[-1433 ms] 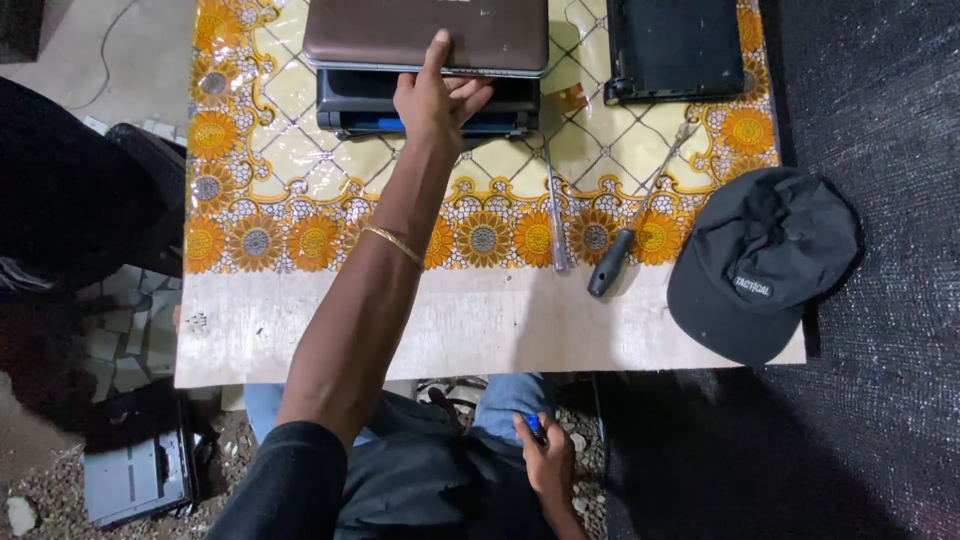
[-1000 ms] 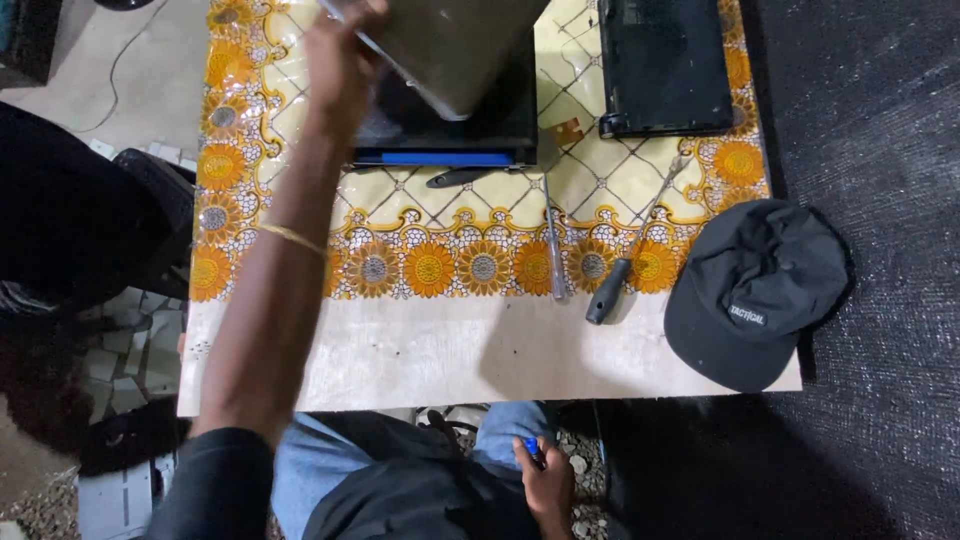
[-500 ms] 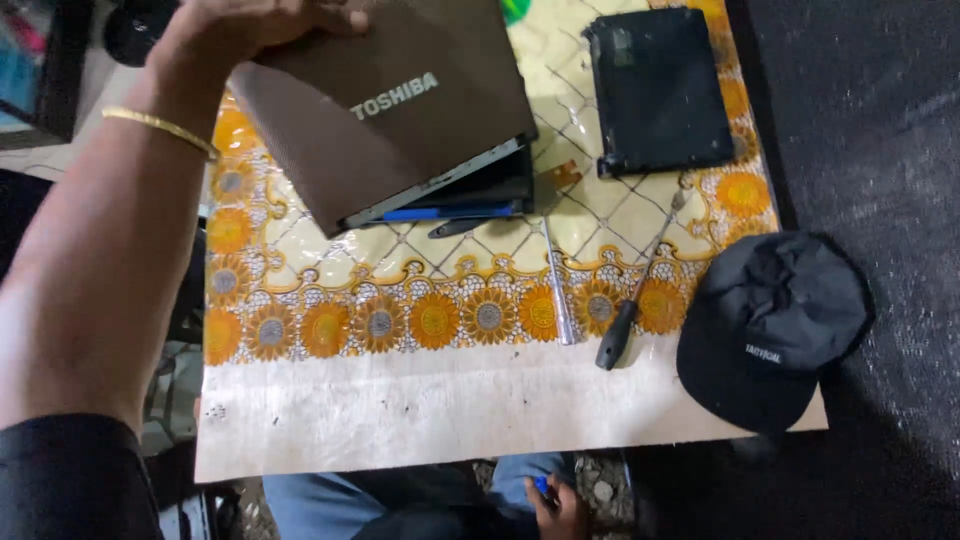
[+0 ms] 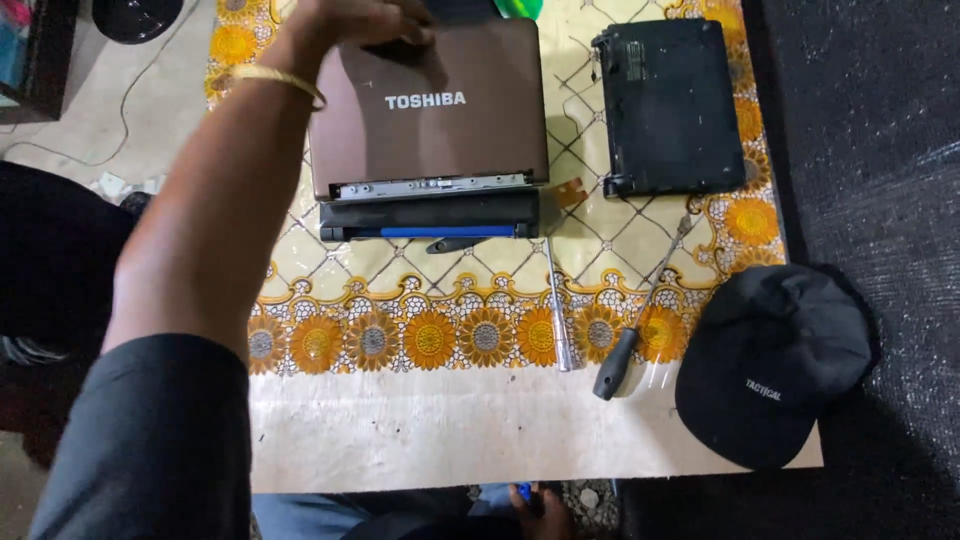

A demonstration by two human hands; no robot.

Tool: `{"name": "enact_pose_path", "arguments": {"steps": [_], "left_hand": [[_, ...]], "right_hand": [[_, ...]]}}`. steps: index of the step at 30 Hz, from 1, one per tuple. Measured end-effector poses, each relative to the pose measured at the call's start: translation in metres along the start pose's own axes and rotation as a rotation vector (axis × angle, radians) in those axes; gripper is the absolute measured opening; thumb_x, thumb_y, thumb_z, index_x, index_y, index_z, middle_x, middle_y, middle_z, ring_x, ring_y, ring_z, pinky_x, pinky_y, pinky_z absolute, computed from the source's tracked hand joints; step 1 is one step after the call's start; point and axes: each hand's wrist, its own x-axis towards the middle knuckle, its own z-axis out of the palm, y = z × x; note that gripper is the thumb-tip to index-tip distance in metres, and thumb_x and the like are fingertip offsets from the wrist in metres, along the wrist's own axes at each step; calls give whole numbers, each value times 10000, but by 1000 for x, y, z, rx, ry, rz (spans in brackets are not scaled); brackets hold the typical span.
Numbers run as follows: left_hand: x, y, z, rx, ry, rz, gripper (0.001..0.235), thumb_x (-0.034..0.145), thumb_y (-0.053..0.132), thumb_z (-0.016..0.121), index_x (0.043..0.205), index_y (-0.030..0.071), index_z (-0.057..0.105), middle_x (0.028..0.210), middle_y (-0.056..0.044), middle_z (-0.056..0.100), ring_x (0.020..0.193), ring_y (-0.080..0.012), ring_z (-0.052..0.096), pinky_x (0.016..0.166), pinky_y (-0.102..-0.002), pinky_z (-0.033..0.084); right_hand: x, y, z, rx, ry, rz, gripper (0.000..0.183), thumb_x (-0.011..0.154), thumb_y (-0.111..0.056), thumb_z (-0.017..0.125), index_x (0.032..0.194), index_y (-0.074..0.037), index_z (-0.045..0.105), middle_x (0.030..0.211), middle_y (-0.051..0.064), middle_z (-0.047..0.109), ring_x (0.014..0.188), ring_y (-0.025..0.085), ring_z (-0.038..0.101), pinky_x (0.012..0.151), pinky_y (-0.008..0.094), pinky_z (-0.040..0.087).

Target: The person disassembles a laptop by removing the back cover, battery, and keyboard using a screwdriver. The person then opens the laptop lid and removes the screen assembly.

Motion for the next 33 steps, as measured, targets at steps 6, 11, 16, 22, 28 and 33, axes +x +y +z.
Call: {"name": "enact_pose_path", "arguments": {"steps": [6,11,16,22,28,33], "left_hand": [[1,-32,73,247,332,172,725,1074,791,562,1406,201,822,1244,-160,828,1136,-404,746,917,-578,477],[-13,-38,83,328,456,437,545,1173,605,625,1104,114,850,927,-97,833,739,-345,735,569,-490,481],[-32,-45,99,333,474,430,700,1148,727,486,1305,150,849,1092,-167,787,975,-384,716,806,-551,444],[-136,-34,114,-142,988,186,503,1089,449,773,1515,215,643,1504,-141,667,1349,-339,613,1089,-513,462],[-231,-48,204,-670,971,-380,710,1118,631,713,1602,146,526,1514,-296,618,1439,-498,579,1151,-626,498],[-216,-32,227,-851,857,-419,732,1099,764,561,1648,281,530,1454,-295,698,1414,-486,639,1197,-602,523]], "right_hand": [[2,13,4,83,112,57,577,749,-735,828,1071,-265,923,1031,-25,925,1117,110,836,991,237,576],[-65,-73,-74,217,-429,239,395,930,-391,946,1288,-245,867,1004,4,824,816,106,754,777,221,563],[-62,-198,-195,216,-493,-490,276,1079,-386,634,1080,-174,810,1025,23,837,1065,184,796,1098,400,569],[-71,-385,-259,440,94,-484,810,925,-684,638,1620,-277,548,684,-78,358,579,77,376,542,234,335],[-18,-412,-233,302,272,-549,712,1063,-785,592,1137,-82,676,726,62,657,638,221,677,655,416,496],[19,-427,-229,314,418,-592,639,1092,-747,604,1161,-117,686,849,55,691,663,200,692,633,415,518]]}}
